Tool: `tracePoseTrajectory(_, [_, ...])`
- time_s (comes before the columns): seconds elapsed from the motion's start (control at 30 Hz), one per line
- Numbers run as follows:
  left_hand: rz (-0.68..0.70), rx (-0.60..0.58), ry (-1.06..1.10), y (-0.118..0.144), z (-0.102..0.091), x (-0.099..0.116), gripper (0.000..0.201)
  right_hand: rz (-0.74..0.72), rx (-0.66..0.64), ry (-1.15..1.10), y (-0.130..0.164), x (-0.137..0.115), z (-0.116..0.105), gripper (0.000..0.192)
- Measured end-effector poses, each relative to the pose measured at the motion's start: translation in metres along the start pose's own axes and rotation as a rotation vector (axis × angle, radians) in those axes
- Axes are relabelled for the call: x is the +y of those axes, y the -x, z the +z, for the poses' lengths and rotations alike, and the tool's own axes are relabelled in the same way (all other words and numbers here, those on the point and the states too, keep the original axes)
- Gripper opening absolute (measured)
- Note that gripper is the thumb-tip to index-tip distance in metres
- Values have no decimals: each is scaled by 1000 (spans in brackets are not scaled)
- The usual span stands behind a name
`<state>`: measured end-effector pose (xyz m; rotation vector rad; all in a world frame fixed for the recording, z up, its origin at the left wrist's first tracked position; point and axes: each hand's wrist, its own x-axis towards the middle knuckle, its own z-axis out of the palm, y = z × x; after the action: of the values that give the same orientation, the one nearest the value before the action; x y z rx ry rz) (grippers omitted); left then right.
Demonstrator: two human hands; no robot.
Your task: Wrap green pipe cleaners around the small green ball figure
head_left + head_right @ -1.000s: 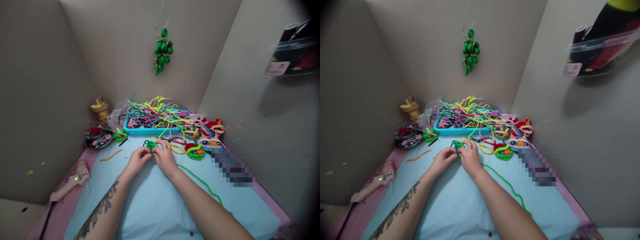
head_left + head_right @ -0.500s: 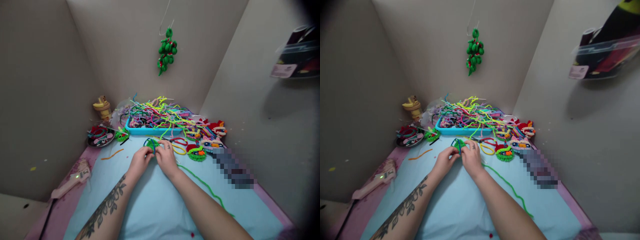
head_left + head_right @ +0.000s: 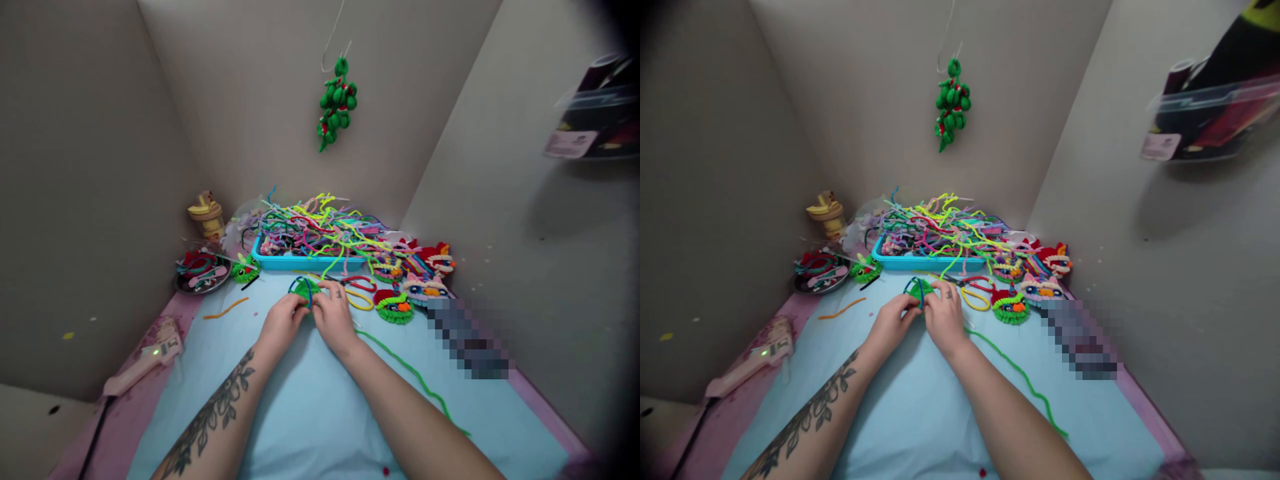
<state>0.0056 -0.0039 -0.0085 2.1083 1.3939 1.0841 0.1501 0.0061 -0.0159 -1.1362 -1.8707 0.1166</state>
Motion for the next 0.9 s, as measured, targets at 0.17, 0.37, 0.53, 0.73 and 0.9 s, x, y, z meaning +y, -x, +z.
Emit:
tracePoseTrajectory(0.17, [12,20,-31,1,-3,4,3,28,-22,19,0,-1,0,16])
tracePoseTrajectory(0.37, [-59,64,66,-2,-6,5,8,46,-42,-29,-1,-5,-2,11])
tracePoseTrajectory(0.53, [-181,59,283,-5,-6,7,9,169,-34,-151,0,-4,1,6])
tracePoseTrajectory(0.73, [-278,131,481,-6,-4,6,21,236,-24,-257,-1,-3,3,6])
tracePoseTrajectory(0.9, [-289,139,473,-6,-4,6,18,311,-28,-342,-2,-5,4,5])
